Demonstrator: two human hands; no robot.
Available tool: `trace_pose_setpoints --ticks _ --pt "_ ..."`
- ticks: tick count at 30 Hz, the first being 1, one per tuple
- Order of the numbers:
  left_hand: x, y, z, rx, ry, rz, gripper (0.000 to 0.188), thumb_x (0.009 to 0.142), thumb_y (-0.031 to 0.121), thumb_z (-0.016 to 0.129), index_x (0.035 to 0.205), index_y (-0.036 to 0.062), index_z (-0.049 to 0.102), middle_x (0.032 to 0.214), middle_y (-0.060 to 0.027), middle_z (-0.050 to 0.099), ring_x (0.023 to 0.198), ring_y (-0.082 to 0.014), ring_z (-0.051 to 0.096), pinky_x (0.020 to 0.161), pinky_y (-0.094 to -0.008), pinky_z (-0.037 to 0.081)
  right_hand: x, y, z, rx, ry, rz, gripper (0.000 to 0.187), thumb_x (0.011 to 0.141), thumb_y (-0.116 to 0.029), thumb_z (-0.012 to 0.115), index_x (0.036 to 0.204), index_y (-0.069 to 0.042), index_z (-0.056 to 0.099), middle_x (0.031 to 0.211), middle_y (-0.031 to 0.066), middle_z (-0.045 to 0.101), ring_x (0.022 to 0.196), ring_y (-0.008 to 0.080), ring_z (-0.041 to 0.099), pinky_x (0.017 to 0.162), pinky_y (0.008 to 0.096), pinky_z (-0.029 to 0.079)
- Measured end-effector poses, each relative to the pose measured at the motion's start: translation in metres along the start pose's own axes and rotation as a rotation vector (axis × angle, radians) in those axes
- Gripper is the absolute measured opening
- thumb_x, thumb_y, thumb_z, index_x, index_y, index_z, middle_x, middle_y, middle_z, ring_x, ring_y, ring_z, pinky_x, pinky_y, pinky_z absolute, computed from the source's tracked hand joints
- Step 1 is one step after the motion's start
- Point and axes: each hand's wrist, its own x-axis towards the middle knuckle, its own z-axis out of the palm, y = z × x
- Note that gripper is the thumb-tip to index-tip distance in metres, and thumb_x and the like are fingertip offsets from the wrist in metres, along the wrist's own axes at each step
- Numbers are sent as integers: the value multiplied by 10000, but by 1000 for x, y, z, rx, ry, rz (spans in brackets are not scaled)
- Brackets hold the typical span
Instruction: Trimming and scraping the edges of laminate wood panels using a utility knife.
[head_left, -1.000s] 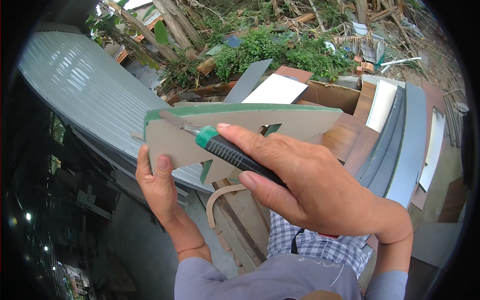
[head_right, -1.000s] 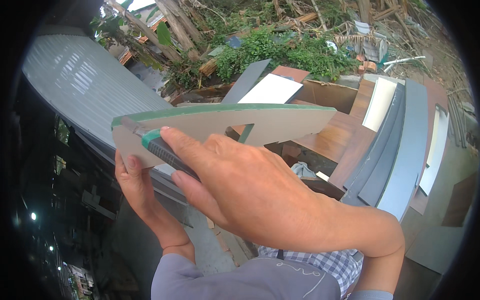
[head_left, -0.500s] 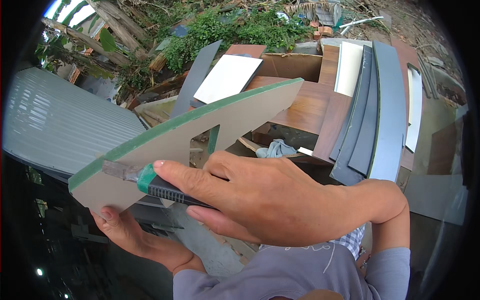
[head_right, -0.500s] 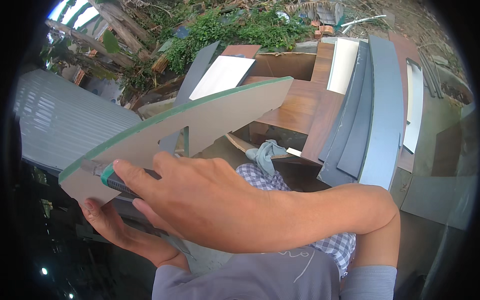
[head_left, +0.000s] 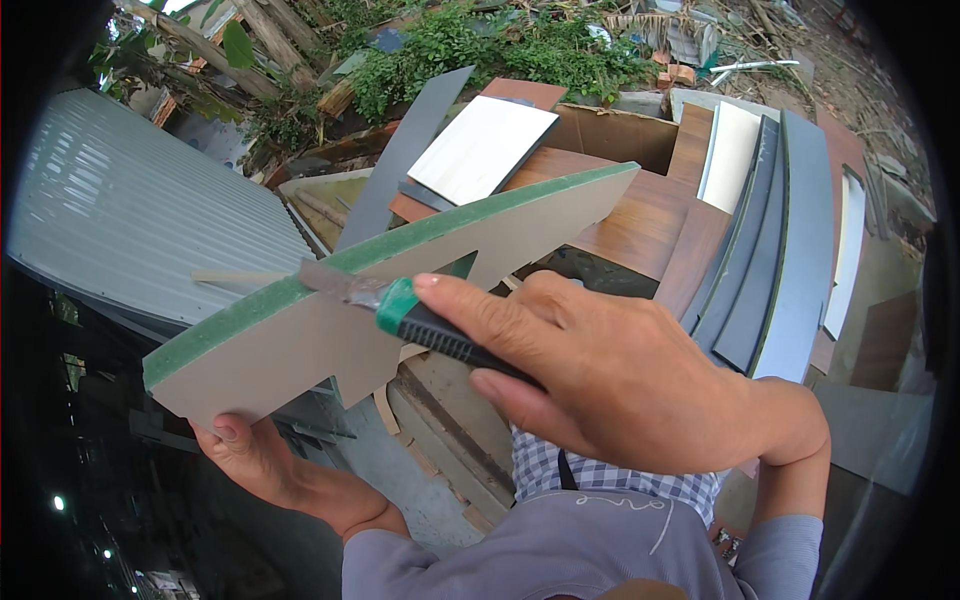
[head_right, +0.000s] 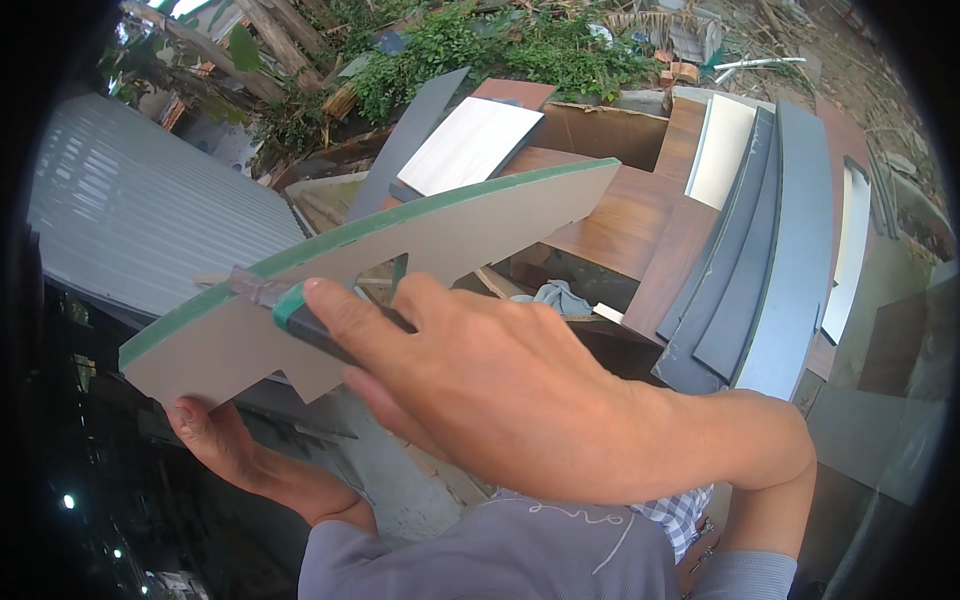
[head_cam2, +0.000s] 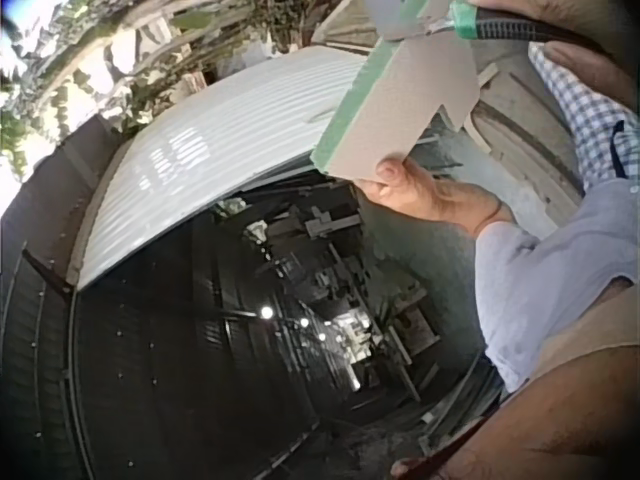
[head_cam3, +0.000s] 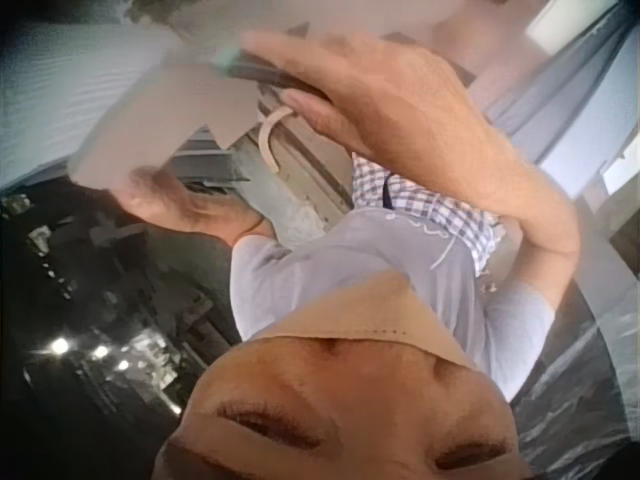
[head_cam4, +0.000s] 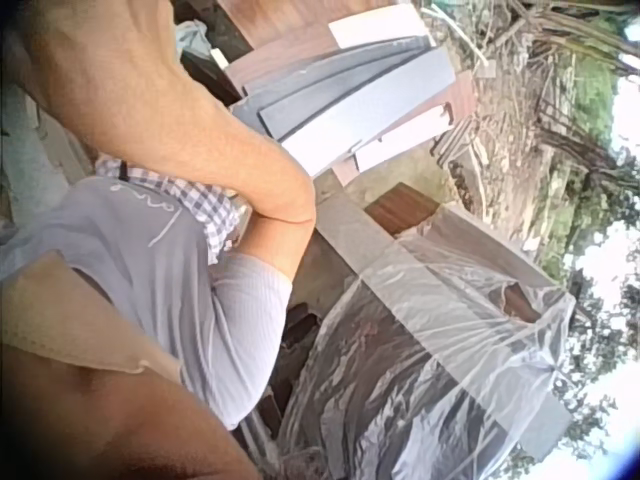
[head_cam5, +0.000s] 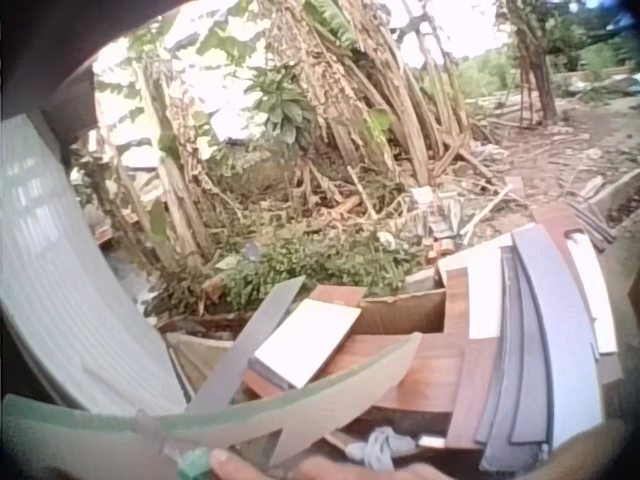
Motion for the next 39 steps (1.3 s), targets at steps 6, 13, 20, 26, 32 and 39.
trace_pose_setpoints --ticks 6,13,20,26,32,39 --pt "-2 -6 -7 3 49 -12 614 769 417 671 1169 -12 492 1084 -77 563 994 -175 531 897 -335 391 -11 33 -2 12 7 115 511 830 -121 559 1314 -88 398 856 174 567 719 328 574 632 395 464" --pt "-4 -14 -15 -5 35 -48 635 778 422 659 1190 -23 471 1113 -87 546 1019 -183 517 910 -340 382 -17 110 11 -226 191 154 401 854 -172 527 1227 -34 469 784 223 585 671 389 576 625 442 463" --pt "-3 -26 -27 4 80 -112 646 796 421 639 1215 -29 443 1141 -89 525 1044 -179 497 922 -333 363 -15 215 3 -326 83 525 381 869 -215 484 1216 -58 488 854 242 609 772 423 577 697 482 443" --pt "-5 -42 -32 -19 102 -148 668 787 437 641 1223 -26 437 1137 -85 521 1062 -181 479 935 -340 346 -25 324 1 -408 101 713 395 868 -232 450 1225 -66 484 818 238 615 717 330 616 644 447 491" --pt "-2 -50 -42 50 113 -188 630 846 427 572 1277 -1 402 1215 -115 462 1116 -225 443 920 -405 362 -20 350 3 543 256 1122 322 928 -297 369 1155 -99 481 788 65 585 553 88 531 477 251 533" --pt "2 -52 -35 19 146 -252 619 846 414 574 1272 -2 402 1179 -121 489 1049 -212 509 804 -364 478 -21 335 24 986 243 1180 200 940 -250 341 967 -71 426 758 89 590 511 95 536 424 242 525"
